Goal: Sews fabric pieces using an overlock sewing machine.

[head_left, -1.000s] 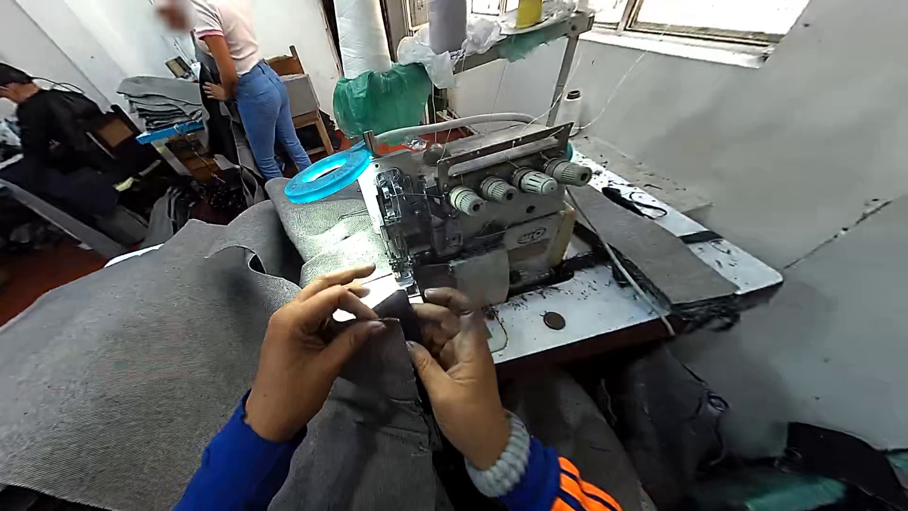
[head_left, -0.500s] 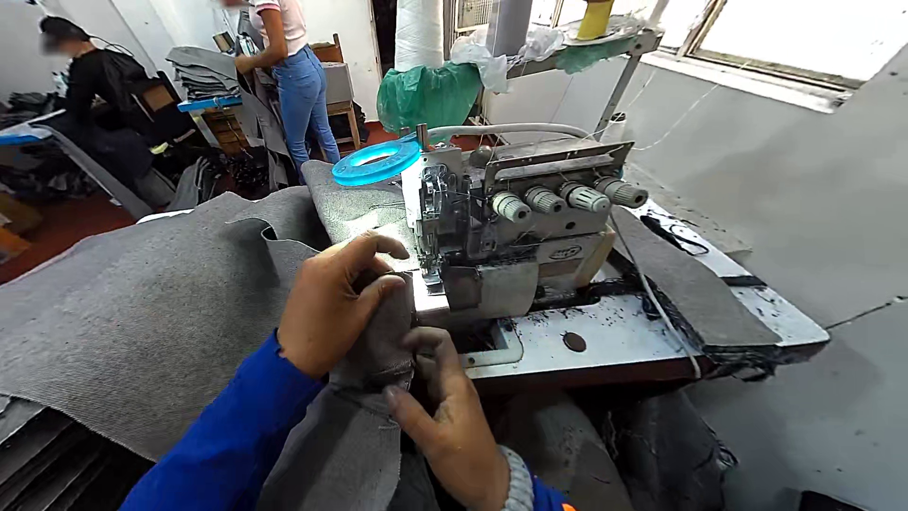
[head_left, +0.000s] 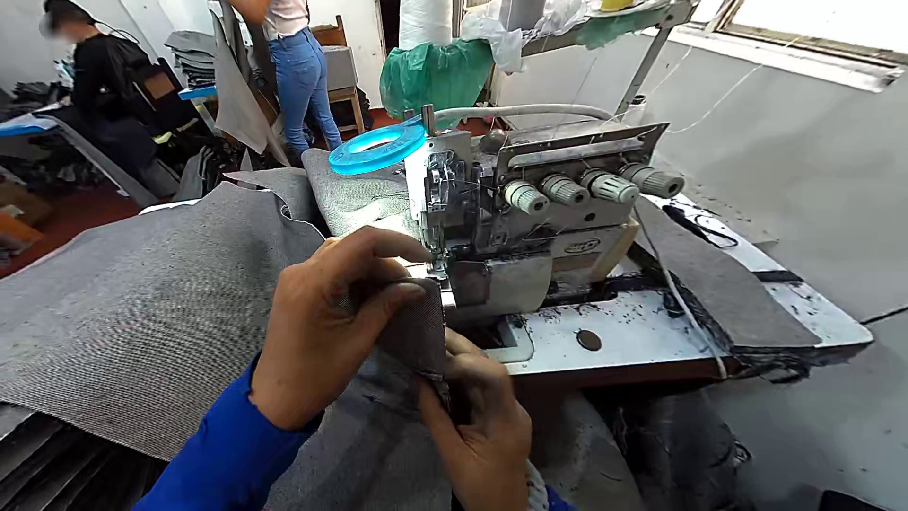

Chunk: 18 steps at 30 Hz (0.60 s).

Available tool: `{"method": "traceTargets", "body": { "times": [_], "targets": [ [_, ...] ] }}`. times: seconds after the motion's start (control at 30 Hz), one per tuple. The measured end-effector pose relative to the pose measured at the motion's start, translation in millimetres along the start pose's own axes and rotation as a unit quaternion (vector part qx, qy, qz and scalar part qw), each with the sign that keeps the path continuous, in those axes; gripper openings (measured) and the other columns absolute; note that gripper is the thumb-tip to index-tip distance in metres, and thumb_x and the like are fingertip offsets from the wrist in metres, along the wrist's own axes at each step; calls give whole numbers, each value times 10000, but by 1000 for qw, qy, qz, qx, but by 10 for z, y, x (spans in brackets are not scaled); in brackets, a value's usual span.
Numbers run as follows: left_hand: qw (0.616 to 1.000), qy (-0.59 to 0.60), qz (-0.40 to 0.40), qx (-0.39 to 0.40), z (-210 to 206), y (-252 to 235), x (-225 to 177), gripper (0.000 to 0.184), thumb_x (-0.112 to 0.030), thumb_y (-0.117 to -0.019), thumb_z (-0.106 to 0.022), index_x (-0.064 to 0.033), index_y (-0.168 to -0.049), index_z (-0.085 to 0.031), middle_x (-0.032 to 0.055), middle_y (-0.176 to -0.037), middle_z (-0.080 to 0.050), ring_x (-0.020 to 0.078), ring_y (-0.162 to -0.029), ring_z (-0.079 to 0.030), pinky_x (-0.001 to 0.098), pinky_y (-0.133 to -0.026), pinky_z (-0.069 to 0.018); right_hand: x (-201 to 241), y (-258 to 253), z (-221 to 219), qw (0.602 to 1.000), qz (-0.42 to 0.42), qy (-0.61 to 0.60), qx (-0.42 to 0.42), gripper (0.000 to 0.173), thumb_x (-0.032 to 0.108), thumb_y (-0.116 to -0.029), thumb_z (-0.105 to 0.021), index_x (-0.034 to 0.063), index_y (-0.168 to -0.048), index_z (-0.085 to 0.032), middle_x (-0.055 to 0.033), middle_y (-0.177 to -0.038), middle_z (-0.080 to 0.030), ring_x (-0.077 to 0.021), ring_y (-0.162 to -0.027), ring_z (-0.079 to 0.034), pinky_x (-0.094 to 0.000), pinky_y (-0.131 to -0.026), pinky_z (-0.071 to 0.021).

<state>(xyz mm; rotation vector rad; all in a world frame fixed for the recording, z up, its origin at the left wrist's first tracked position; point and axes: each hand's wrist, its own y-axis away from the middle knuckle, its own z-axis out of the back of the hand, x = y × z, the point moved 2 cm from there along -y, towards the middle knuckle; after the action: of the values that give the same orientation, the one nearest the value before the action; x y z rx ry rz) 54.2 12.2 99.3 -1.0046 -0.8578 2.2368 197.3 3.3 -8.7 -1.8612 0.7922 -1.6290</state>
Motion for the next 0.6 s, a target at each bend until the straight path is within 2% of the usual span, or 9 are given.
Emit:
{"method": "traceTargets", "body": {
  "times": [0.07, 0.13, 0.2, 0.3, 0.37, 0.43, 0.5, 0.6],
  "targets": [
    [1000, 25, 2, 8, -13, 2, 4, 234, -73, -887, -744, -42, -1110, -680, -35, -956, -748, 34, -858, -705, 195, -809, -600, 3, 3, 11, 1000, -8, 8, 8, 248, 41, -926, -677, -25, -1137, -565, -156, -1135, -701, -99, -1130, -669, -222, -958, -548],
    [999, 41, 4, 11, 8, 6, -20, 241, -52, -878, -749, -43, -1108, -679, -37, -950, -742, 38, -855, -705, 197, -808, -607, 38, -9, 10, 1000, -18, -5, -2, 336, 44, -916, -699, -26, -1183, -509, -131, -1139, -710, -75, -1117, -676, -219, -965, -549],
    [998, 55, 2, 14, 49, 2, -50, 248, -42, -879, -747, -53, -1113, -666, -46, -967, -744, 43, -881, -711, 208, -833, -610, 82, -32, 3, 1000, -19, -9, -12, 358, 35, -903, -705, -22, -1175, -480, -116, -1101, -721, -72, -1079, -695, -223, -946, -567],
    [998, 63, 0, 18, 83, -5, -84, 249, -37, -884, -741, -62, -1118, -659, -48, -987, -748, 55, -900, -719, 224, -856, -613, 132, -77, -3, 1000, 2, 22, -7, 222, 36, -897, -688, -60, -1054, -563, -132, -951, -715, -67, -933, -703, -188, -837, -573],
    [998, 57, 4, 16, 92, -1, -103, 258, -23, -875, -741, -63, -1117, -661, -50, -984, -750, 55, -905, -723, 224, -862, -614, 154, -87, -6, 999, 6, 36, -6, 152, 22, -879, -678, -61, -978, -599, -142, -904, -713, -78, -879, -703, -182, -788, -575],
    [999, 51, 7, 10, 111, 1, -124, 270, -24, -860, -753, -66, -1112, -665, -50, -985, -753, 50, -902, -723, 223, -855, -612, 164, -72, -7, 999, -4, 35, -6, 145, 19, -881, -673, -57, -965, -583, -147, -907, -712, -80, -882, -705, -181, -787, -573],
    [999, 51, 6, 3, 133, 2, -150, 278, -12, -846, -760, -59, -1104, -666, -38, -983, -751, 58, -894, -719, 227, -848, -611, 173, -63, -4, 999, -19, 39, 3, 176, 45, -889, -677, -83, -993, -614, -150, -928, -719, -82, -872, -696, -188, -789, -569],
    [999, 35, -1, -6, 186, 10, -233, 274, -19, -849, -758, -58, -1105, -671, -37, -991, -752, 63, -899, -720, 235, -852, -614, 240, -105, 7, 996, -36, 36, 70, 237, 88, -929, -632, -101, -1061, -689, -179, -1002, -737, -138, -934, -715, -240, -848, -576]
  ]
}}
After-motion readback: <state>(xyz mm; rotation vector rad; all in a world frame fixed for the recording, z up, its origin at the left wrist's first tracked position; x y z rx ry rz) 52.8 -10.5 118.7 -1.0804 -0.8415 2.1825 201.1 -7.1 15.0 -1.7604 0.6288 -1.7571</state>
